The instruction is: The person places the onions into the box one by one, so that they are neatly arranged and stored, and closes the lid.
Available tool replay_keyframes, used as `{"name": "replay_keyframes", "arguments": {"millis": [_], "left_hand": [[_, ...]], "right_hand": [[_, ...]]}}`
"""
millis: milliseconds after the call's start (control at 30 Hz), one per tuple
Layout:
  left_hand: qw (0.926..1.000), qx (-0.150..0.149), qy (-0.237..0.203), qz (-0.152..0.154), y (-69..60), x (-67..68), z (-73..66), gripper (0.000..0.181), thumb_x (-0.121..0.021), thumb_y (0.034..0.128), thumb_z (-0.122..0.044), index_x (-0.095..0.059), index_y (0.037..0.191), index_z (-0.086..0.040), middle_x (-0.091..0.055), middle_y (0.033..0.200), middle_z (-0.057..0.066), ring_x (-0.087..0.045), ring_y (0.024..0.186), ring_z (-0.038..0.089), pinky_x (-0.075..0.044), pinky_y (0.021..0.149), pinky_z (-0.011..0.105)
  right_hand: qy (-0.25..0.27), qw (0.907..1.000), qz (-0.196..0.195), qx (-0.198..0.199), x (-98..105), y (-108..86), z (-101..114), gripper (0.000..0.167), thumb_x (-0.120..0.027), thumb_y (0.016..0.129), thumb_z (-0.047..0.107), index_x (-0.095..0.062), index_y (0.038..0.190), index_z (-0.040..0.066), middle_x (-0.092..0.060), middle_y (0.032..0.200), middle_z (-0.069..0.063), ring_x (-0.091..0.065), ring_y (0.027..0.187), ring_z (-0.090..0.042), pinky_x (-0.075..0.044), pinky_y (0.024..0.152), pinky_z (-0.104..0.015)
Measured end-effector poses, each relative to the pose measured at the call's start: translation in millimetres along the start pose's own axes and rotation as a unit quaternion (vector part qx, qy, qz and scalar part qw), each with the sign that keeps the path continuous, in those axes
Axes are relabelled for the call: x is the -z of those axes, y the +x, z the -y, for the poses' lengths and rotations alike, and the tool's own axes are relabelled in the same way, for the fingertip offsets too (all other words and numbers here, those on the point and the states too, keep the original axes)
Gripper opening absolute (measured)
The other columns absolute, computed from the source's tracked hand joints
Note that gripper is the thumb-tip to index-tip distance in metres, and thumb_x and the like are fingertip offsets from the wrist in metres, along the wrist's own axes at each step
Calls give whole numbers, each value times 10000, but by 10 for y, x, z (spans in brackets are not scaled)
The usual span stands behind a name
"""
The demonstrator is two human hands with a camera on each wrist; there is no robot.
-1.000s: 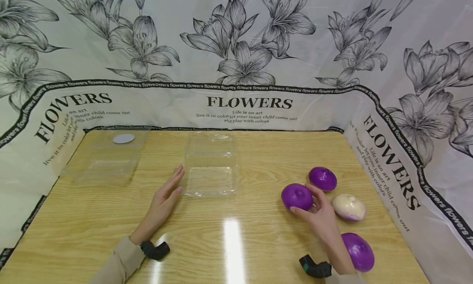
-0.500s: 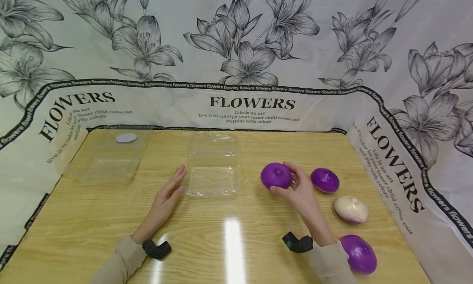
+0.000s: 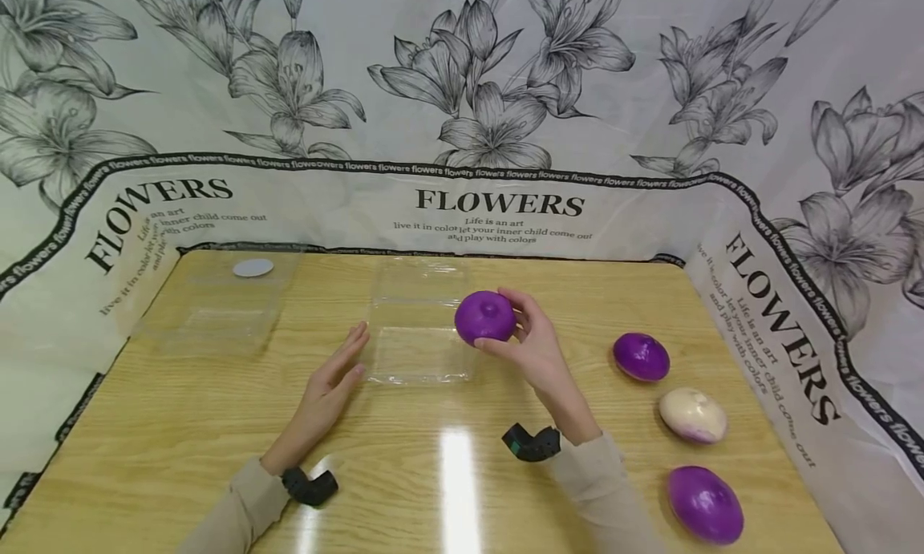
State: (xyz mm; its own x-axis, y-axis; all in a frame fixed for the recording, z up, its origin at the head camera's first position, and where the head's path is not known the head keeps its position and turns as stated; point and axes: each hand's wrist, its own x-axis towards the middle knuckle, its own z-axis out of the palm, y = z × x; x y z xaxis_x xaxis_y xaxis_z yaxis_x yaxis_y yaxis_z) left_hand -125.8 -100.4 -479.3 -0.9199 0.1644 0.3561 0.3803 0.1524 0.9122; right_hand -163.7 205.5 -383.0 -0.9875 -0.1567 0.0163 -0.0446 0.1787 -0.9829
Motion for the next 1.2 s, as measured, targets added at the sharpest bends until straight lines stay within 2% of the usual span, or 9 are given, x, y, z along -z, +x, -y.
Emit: {"name": "replay_keyframes", "arguments": {"millis": [333,533,633,667,767,933,1200], "left_hand": [[10000,29,-1,31,4,-3,-3,462,-527,988,52,-445,1443,53,-312,1572,196,-171,1476,412,-151,1195,214],[10000,-15,28,2,-2,-6,-15,449,-536,987,38,-451,1426,83,-319,1565,203,-187,1473,412,-145,1209,347],[10000,11,31,22,-4,0,-14,449,-534,994,23,-446,1431,78,-313,1569,199,-182,1477,406,-140,1207,385],[10000,38,40,25,-6,2,-14,449,-533,996,16,-445,1433,74,-309,1572,194,-180,1479,397,-138,1207,386],[9999,81,56,21,-17,7,-3,451,-531,1002,0,-441,1439,65,-302,1579,184,-175,1485,382,-134,1209,354],[10000,18,55,-25,-34,9,2,447,-530,997,16,-446,1432,76,-306,1573,199,-183,1480,393,-138,1206,340],[10000,-1,23,52,-3,9,-2,449,-524,1003,12,-444,1442,61,-305,1576,191,-176,1487,366,-145,1203,269]], "right_hand": [[153,9996,84,207,-384,200,45,807,-787,731,-96,-415,1442,-5,-456,1437,-180,-480,1291,-325,-423,1094,-454],[146,9995,238,135,-626,275,4,787,-797,724,-83,-433,1420,-26,-464,1426,-199,-487,1277,-371,-433,1077,-495],[-87,9996,275,55,-751,299,-35,779,-813,733,-39,-443,1417,-14,-481,1401,-210,-511,1251,-391,-456,1055,-501],[-209,9994,290,27,-795,283,0,775,-812,737,-34,-438,1416,-27,-481,1393,-228,-516,1242,-407,-462,1048,-506],[-658,9976,217,-34,-912,302,-75,780,-846,730,28,-456,1404,-10,-503,1363,-224,-538,1211,-412,-492,1013,-506],[-1301,9914,125,-44,-1038,362,-224,786,-895,696,118,-483,1357,14,-542,1331,-175,-561,1172,-368,-524,965,-490],[-1986,9794,349,-56,-1184,463,-285,714,-901,716,214,-471,1245,1,-568,1220,-180,-597,1119,-343,-532,951,-475]]}}
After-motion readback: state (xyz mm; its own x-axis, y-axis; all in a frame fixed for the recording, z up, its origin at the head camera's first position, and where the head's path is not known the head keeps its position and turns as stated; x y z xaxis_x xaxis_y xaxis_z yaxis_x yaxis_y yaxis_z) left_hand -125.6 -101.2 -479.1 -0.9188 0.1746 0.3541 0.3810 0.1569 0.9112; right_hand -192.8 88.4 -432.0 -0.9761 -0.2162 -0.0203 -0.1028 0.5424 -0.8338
